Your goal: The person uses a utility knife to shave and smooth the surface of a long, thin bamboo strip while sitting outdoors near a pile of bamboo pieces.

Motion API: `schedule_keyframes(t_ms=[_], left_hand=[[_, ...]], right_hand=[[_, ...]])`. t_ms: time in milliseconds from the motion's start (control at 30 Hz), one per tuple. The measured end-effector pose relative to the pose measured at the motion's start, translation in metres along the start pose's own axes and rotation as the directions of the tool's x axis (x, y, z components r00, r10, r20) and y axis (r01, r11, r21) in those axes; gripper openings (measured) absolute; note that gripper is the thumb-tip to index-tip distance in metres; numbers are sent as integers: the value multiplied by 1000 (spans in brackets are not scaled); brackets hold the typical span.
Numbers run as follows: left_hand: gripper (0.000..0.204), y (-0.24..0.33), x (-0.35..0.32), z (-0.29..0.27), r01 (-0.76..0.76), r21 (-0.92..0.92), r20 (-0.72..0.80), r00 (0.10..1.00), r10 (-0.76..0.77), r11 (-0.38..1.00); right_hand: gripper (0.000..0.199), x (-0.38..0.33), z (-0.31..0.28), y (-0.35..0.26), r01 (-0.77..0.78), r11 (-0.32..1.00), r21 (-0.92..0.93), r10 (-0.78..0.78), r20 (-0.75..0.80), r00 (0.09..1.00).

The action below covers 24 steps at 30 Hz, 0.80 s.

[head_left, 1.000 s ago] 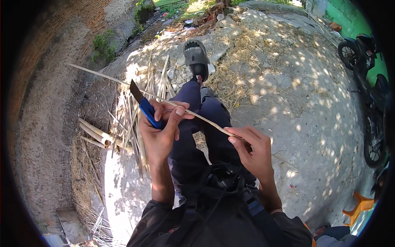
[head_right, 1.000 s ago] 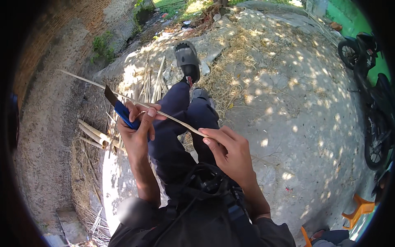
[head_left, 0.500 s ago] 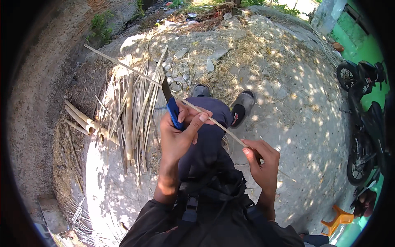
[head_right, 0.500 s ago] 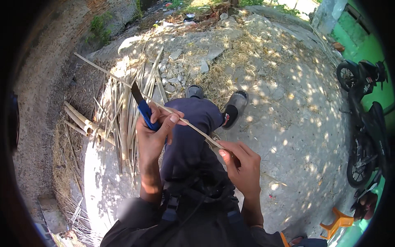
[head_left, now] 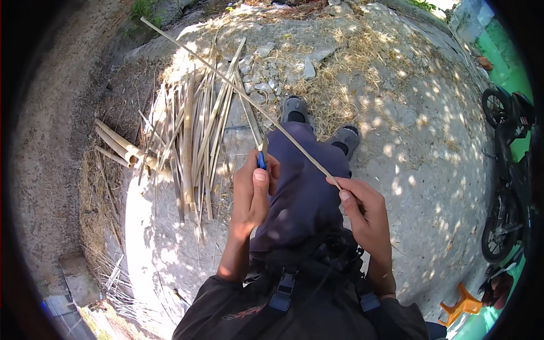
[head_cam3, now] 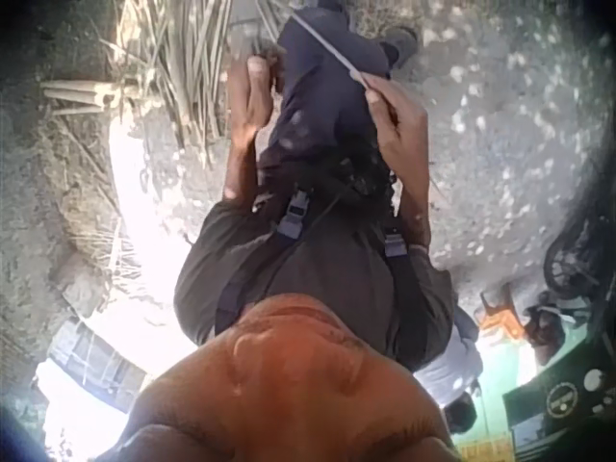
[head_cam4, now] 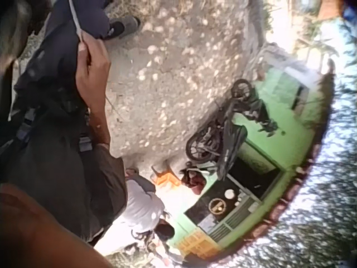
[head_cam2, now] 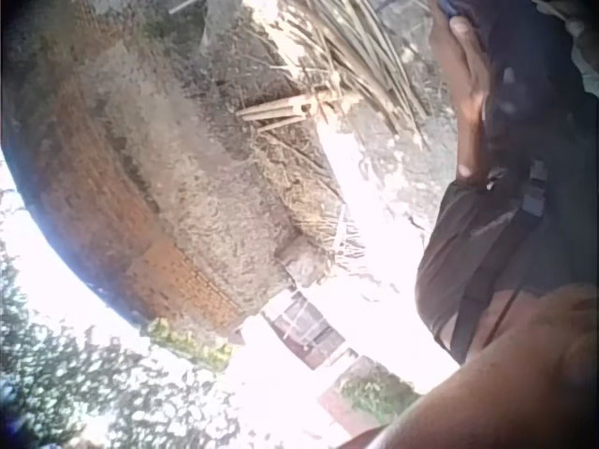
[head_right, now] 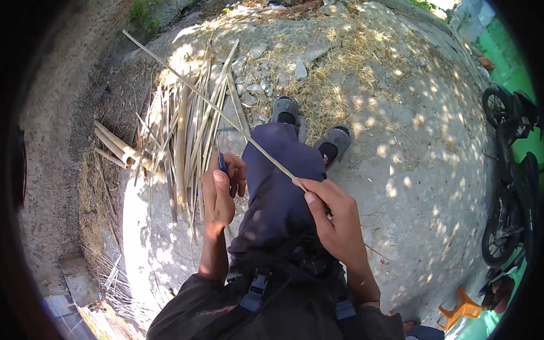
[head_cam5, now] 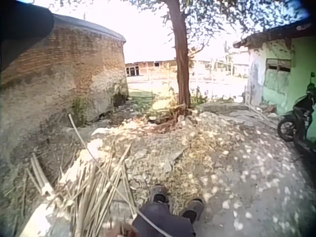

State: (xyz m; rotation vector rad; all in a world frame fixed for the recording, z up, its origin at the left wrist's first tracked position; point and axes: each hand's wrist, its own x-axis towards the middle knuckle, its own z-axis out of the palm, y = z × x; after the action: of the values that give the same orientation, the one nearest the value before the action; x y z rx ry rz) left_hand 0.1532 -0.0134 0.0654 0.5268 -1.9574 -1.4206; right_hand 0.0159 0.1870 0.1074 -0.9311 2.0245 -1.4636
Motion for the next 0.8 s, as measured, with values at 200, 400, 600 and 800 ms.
schedule_keyframes(t_ms=[200, 400, 600, 800], left_hand=[[53, -27, 8, -31, 23, 117, 33, 999, -27, 993], [62, -31, 37, -46, 36, -31, -98, 994, -39, 999], [25, -51, 20, -43, 72, 144, -55, 996, -65, 987], [25, -59, 3, -38, 47, 15, -109, 993, -45, 999]], right_hand=[[24, 59, 16, -8, -133, 952, 276, 44, 308, 950], [25, 141, 35, -30, -378, 872, 312, 84, 665, 742], [27, 148, 50, 9, -613, 617, 494, 118, 712, 692], [30, 128, 61, -1, -621, 683, 385, 214, 707, 674]])
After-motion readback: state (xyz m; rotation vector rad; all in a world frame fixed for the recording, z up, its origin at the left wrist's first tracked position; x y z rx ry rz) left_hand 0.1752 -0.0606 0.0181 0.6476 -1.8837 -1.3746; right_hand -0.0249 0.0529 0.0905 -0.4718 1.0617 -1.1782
